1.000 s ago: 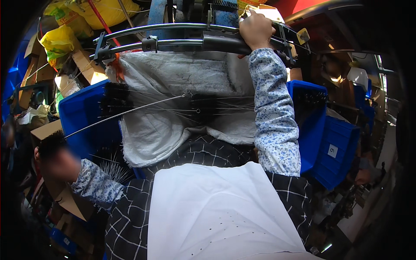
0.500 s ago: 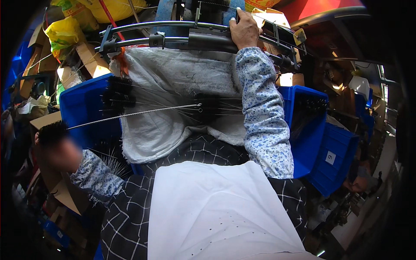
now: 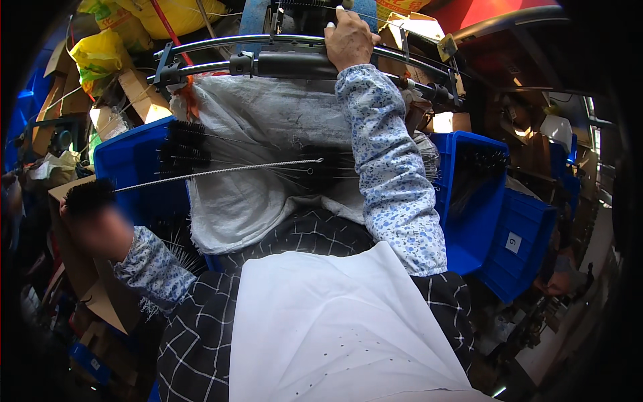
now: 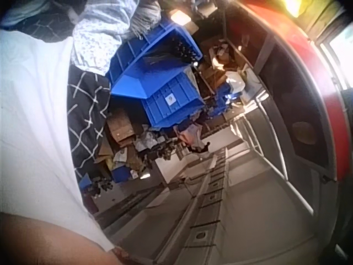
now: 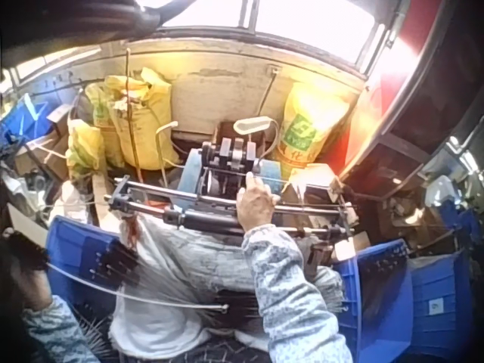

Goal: The person repeatedly inserts black bristle brushes into a metal jig, then removes them and places them into a blue bin. They gather the brushes and use a hair dryer to apply heat to the bristles, then return to inserting brushes into the jig. The process repeats throughout the clip.

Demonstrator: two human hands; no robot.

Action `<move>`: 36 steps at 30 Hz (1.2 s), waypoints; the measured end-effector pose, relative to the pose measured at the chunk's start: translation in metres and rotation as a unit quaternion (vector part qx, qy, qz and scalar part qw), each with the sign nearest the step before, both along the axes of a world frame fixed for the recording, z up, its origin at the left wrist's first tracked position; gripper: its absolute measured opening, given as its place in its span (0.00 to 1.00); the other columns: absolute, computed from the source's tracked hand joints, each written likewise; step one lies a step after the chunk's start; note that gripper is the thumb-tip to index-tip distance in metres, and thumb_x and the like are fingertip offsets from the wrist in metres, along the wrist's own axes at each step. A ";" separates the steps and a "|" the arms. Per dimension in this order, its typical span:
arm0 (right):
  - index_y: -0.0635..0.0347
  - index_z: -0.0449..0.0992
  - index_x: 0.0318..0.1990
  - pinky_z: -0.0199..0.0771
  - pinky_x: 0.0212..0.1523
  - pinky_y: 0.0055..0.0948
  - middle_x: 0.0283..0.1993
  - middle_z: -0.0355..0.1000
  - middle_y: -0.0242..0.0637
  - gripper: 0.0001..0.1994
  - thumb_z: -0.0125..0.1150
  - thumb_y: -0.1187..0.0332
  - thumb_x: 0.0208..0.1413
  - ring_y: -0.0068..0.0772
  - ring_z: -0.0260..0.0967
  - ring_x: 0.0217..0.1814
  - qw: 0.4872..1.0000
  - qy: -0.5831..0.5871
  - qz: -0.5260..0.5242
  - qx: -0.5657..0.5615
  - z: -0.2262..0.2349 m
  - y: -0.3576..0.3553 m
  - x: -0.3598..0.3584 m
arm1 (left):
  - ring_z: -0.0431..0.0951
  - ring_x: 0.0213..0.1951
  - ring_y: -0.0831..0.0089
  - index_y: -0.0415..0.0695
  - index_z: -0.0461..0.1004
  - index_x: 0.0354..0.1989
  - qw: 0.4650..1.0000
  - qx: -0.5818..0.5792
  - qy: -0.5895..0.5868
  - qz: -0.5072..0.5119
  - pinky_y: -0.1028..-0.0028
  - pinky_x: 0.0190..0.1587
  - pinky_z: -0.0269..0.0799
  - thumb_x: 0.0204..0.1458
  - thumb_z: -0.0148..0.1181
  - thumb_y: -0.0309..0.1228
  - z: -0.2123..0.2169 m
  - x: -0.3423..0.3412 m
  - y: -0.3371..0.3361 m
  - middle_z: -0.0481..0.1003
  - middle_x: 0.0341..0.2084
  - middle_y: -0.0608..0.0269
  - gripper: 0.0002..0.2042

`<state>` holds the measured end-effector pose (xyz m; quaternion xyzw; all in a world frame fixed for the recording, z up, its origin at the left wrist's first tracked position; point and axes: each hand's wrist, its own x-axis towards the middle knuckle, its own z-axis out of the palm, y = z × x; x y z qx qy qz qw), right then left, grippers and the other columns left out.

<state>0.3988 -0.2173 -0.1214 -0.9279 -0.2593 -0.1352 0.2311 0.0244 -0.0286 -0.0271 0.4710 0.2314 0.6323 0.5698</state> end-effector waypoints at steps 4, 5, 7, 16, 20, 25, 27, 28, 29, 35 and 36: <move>0.57 0.68 0.45 0.59 0.44 0.43 0.43 0.67 0.39 0.19 0.53 0.63 0.44 0.39 0.64 0.45 0.999 -0.034 0.021 0.023 -0.025 -0.029 0.028 | 0.69 0.41 0.68 0.35 0.65 0.41 0.999 0.025 0.017 0.015 0.68 0.47 0.64 0.51 0.44 0.29 0.001 -0.005 -0.004 0.68 0.38 0.57 0.12; 0.56 0.68 0.46 0.60 0.44 0.41 0.43 0.68 0.39 0.19 0.53 0.63 0.43 0.38 0.65 0.45 0.999 -0.044 0.009 0.013 -0.022 -0.044 0.036 | 0.69 0.41 0.68 0.35 0.64 0.41 0.998 0.031 0.040 0.025 0.69 0.47 0.65 0.51 0.44 0.29 -0.005 -0.004 0.001 0.68 0.38 0.57 0.12; 0.55 0.68 0.45 0.57 0.45 0.45 0.45 0.67 0.37 0.18 0.53 0.64 0.44 0.37 0.64 0.46 1.000 0.003 0.005 -0.002 -0.019 -0.059 0.045 | 0.69 0.41 0.67 0.35 0.64 0.41 0.991 0.057 0.102 0.065 0.69 0.46 0.65 0.50 0.44 0.28 -0.012 -0.010 0.006 0.68 0.38 0.57 0.12; 0.48 0.72 0.40 0.63 0.43 0.36 0.39 0.69 0.38 0.16 0.45 0.54 0.49 0.43 0.64 0.42 0.980 -0.036 -0.018 -0.195 0.000 -0.090 0.099 | 0.70 0.39 0.72 0.38 0.65 0.41 0.987 -0.023 -0.010 -0.159 0.73 0.41 0.68 0.50 0.44 0.24 -0.021 0.045 -0.020 0.68 0.37 0.60 0.10; 0.51 0.72 0.40 0.63 0.42 0.33 0.38 0.69 0.42 0.15 0.46 0.55 0.50 0.42 0.65 0.42 0.984 0.086 0.113 -0.110 0.029 -0.123 0.097 | 0.72 0.34 0.75 0.38 0.64 0.39 0.982 -0.048 0.021 -0.183 0.77 0.29 0.72 0.52 0.43 0.27 -0.024 0.072 -0.036 0.69 0.33 0.61 0.09; 0.61 0.62 0.51 0.63 0.43 0.27 0.41 0.66 0.40 0.21 0.52 0.63 0.50 0.29 0.63 0.43 0.911 0.325 0.225 -0.113 0.098 -0.166 -0.007 | 0.71 0.30 0.77 0.38 0.63 0.37 0.962 -0.042 0.070 -0.260 0.79 0.24 0.71 0.53 0.43 0.29 -0.022 0.099 -0.065 0.68 0.29 0.62 0.08; 0.64 0.62 0.48 0.61 0.44 0.32 0.40 0.66 0.45 0.19 0.49 0.62 0.51 0.41 0.62 0.43 0.895 0.276 0.333 -0.106 0.095 -0.149 -0.044 | 0.69 0.29 0.82 0.39 0.63 0.37 0.954 -0.073 0.070 -0.283 0.83 0.31 0.67 0.53 0.43 0.29 -0.030 0.121 -0.085 0.68 0.28 0.65 0.08; 0.65 0.62 0.48 0.62 0.43 0.33 0.39 0.66 0.45 0.19 0.47 0.62 0.52 0.41 0.62 0.42 0.877 0.274 0.391 -0.057 0.092 -0.131 -0.064 | 0.70 0.32 0.81 0.38 0.63 0.38 0.944 -0.056 0.059 -0.320 0.83 0.33 0.68 0.53 0.42 0.28 -0.035 0.128 -0.100 0.69 0.30 0.64 0.08; 0.64 0.62 0.48 0.63 0.41 0.33 0.37 0.67 0.46 0.19 0.46 0.62 0.52 0.43 0.63 0.40 0.855 0.297 0.425 -0.005 0.080 -0.116 -0.082 | 0.68 0.30 0.85 0.39 0.64 0.37 0.941 -0.025 0.122 -0.314 0.86 0.31 0.64 0.53 0.43 0.28 -0.044 0.133 -0.110 0.68 0.28 0.68 0.07; 0.61 0.66 0.41 0.66 0.28 0.39 0.27 0.69 0.46 0.12 0.47 0.68 0.48 0.48 0.67 0.27 0.919 0.180 0.330 0.119 0.047 -0.063 -0.101 | 0.64 0.25 0.83 0.39 0.61 0.39 0.935 0.026 0.237 -0.262 0.84 0.32 0.61 0.55 0.41 0.35 -0.039 0.118 -0.116 0.66 0.27 0.66 0.12; 0.59 0.68 0.40 0.67 0.29 0.37 0.28 0.69 0.44 0.12 0.47 0.68 0.49 0.45 0.67 0.28 0.957 0.108 0.249 0.104 0.042 -0.056 -0.075 | 0.65 0.25 0.81 0.38 0.60 0.40 0.935 0.034 0.292 -0.197 0.83 0.32 0.62 0.54 0.41 0.37 -0.041 0.103 -0.097 0.67 0.27 0.63 0.14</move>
